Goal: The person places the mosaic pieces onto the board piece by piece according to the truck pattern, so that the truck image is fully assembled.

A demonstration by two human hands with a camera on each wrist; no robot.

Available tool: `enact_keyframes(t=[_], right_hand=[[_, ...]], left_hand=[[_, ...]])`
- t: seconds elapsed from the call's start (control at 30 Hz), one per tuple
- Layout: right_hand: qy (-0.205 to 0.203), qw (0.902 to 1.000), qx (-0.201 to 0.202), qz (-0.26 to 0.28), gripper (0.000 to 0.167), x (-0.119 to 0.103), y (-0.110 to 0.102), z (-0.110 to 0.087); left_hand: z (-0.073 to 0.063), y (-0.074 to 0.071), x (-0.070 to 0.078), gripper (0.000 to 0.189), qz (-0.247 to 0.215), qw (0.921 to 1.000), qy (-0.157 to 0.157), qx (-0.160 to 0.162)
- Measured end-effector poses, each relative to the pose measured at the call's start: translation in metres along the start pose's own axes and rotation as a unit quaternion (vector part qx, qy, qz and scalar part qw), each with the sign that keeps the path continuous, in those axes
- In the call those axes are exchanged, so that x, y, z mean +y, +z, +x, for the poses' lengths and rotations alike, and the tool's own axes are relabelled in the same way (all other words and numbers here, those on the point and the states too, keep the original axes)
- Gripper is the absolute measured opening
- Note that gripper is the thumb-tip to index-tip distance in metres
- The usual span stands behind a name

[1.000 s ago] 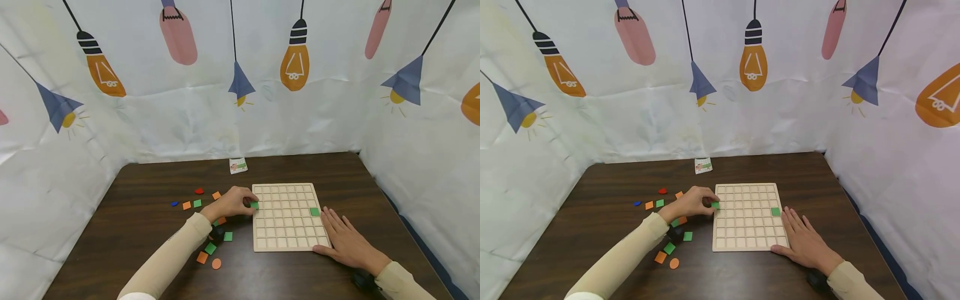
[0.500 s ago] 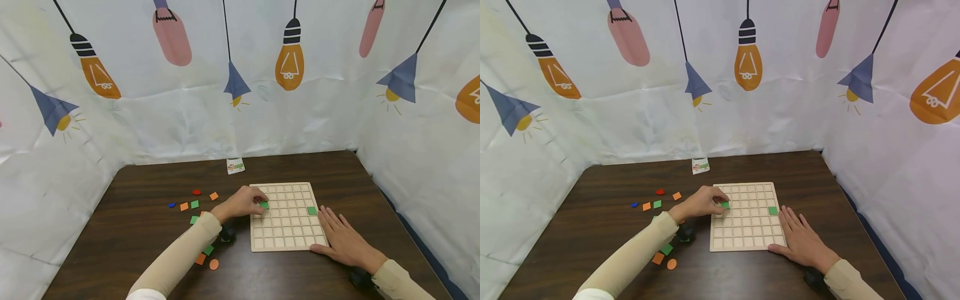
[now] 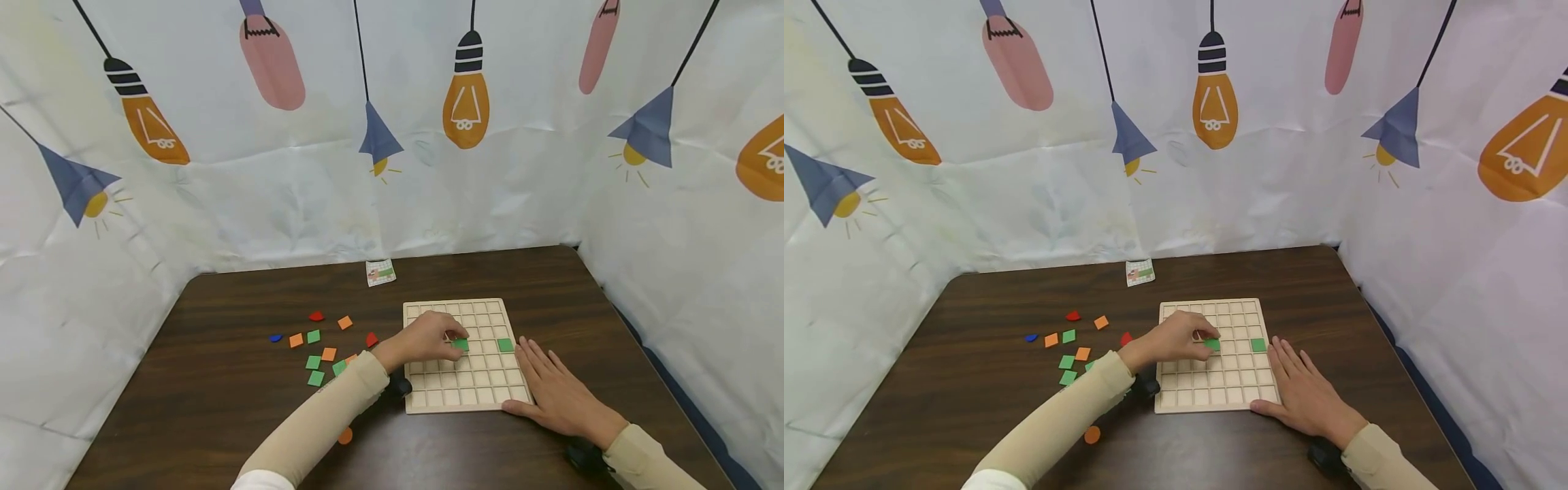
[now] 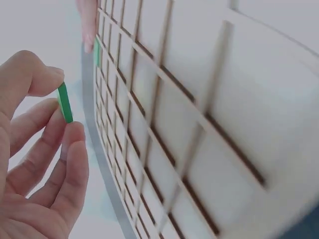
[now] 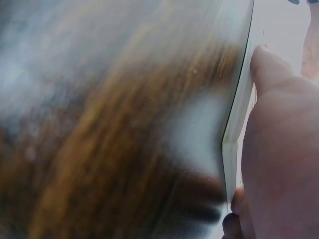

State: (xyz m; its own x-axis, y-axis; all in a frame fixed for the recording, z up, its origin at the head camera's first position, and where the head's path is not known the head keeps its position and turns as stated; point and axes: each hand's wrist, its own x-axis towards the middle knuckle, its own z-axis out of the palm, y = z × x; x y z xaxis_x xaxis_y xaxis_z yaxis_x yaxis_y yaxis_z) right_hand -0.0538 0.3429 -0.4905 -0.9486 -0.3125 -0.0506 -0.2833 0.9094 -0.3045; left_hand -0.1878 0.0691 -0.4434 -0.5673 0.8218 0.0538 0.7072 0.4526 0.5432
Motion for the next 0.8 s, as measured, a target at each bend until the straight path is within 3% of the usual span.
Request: enact_keyframes(t=[0.23, 0.43, 0.8], right_hand=[[0.000, 1.0000, 0.003, 0.004, 0.107, 0.002, 0.000, 0.000], [-0.002, 1.0000, 0.002, -0.003, 0.107, 0.003, 0.000, -0.001], [-0.003, 1.0000, 0.001, -0.004, 0.107, 0.004, 0.000, 0.000]], left_hand=[[0.016, 0.007, 0.011, 0.030, 0.001, 0.9999, 0.016, 0.000], [0.027, 0.018, 0.016, 0.032, -0.001, 0.9997, 0.013, -0.020], [0.040, 0.036, 0.023, 0.031, 0.030, 0.9984, 0.033, -0.034]])
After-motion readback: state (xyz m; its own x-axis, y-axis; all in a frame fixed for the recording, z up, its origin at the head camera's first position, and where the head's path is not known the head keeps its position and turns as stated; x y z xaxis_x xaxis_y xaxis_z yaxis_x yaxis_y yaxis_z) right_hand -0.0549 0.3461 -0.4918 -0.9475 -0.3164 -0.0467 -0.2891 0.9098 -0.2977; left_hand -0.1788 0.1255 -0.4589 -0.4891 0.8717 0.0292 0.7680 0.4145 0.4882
